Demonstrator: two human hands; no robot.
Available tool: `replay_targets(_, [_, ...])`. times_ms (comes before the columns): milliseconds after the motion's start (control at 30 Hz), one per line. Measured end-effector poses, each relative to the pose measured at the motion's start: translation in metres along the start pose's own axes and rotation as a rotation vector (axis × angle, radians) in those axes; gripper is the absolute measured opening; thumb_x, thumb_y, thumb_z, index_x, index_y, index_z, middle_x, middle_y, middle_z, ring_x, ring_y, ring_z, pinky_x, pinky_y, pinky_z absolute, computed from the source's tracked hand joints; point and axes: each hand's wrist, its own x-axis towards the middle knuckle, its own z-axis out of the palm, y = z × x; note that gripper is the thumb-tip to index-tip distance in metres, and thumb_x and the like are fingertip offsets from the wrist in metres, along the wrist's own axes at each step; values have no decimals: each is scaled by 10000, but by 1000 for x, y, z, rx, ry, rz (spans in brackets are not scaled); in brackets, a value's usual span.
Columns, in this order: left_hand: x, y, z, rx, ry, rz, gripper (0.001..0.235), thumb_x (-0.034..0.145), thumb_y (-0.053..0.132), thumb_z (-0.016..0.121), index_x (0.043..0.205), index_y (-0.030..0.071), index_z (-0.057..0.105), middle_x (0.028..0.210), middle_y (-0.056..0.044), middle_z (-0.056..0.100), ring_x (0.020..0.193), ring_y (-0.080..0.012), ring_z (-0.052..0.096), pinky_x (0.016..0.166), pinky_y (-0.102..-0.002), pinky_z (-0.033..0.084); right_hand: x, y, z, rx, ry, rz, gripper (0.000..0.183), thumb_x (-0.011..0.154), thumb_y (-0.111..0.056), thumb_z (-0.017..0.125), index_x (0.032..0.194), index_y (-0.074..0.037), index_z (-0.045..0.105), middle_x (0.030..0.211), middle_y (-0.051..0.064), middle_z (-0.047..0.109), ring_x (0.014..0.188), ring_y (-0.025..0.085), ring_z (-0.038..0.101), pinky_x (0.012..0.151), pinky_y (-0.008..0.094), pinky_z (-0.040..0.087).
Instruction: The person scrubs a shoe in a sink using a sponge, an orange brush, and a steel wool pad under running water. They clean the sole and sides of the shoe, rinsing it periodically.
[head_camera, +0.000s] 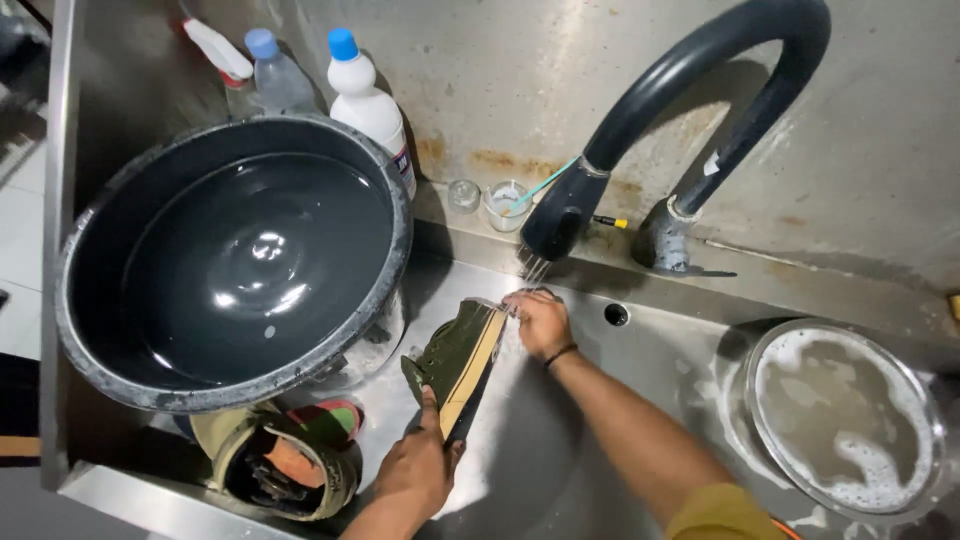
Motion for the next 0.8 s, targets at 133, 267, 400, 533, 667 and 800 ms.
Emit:
replay_targets(133, [6, 8, -1, 104, -31, -45, 884, 1089, 498, 365, 1629, 141, -237, 1449, -147, 141, 1253, -346, 205, 995, -449, 339, -12, 15, 7, 26, -151, 689, 419, 771, 33, 530, 1015, -146, 821, 1010, 21, 808, 956, 207, 726, 863, 297, 547])
replay_targets(267, [35, 42, -4, 255, 373, 162, 1052, 1006, 652, 486, 1625, 83, -146, 1707, -196, -150, 1569, -366, -143, 1255, -507, -13, 0, -9, 8, 411, 143, 1277, 310, 908, 21, 593, 1131, -59, 794, 1136, 55, 787, 1043, 143, 701, 934, 244, 547])
replay_targets(400, [96, 79, -42, 182, 360, 190, 1105, 932, 639, 586, 1637, 19, 2, 1644, -259, 219, 1550, -393, 161, 1247, -553, 113, 20, -28, 8, 570, 206, 1429, 354, 953, -56, 600, 1287, -84, 713, 1082, 37, 711, 901, 106, 618, 757, 206, 575])
replay_targets(533, [87, 78, -41, 36, 514, 323, 948, 844, 551, 671, 1582, 85, 303, 1405, -192, 452, 1348, -402, 416, 1107, -534, 264, 13, -15, -17, 528, 143, 1319, 298, 1001, -131, 645, 1287, -116, 729, 1212, 112, 725, 998, 134, 633, 846, 254, 574])
replay_targets(667, [57, 68, -33, -198, 932, 710, 847, 772, 292, 819, 1520, 122, 460, 1064, -152, 514, 979, -457, 586, 871, -490, 391, 61, -72, -81, 192, -38, 557, 176, 952, -147, 707, 1090, -84, 795, 1092, 128, 766, 1065, 315, 728, 957, 453, 556])
replay_targets(800, [63, 64, -25, -234, 1067, 776, 858, 681, 228, 845, 1472, 123, 529, 956, -142, 538, 798, -468, 617, 755, -509, 471, 107, -119, -96, 121, 64, -90, 114, 933, -118, 711, 903, -61, 805, 990, 113, 769, 903, 297, 747, 890, 430, 595])
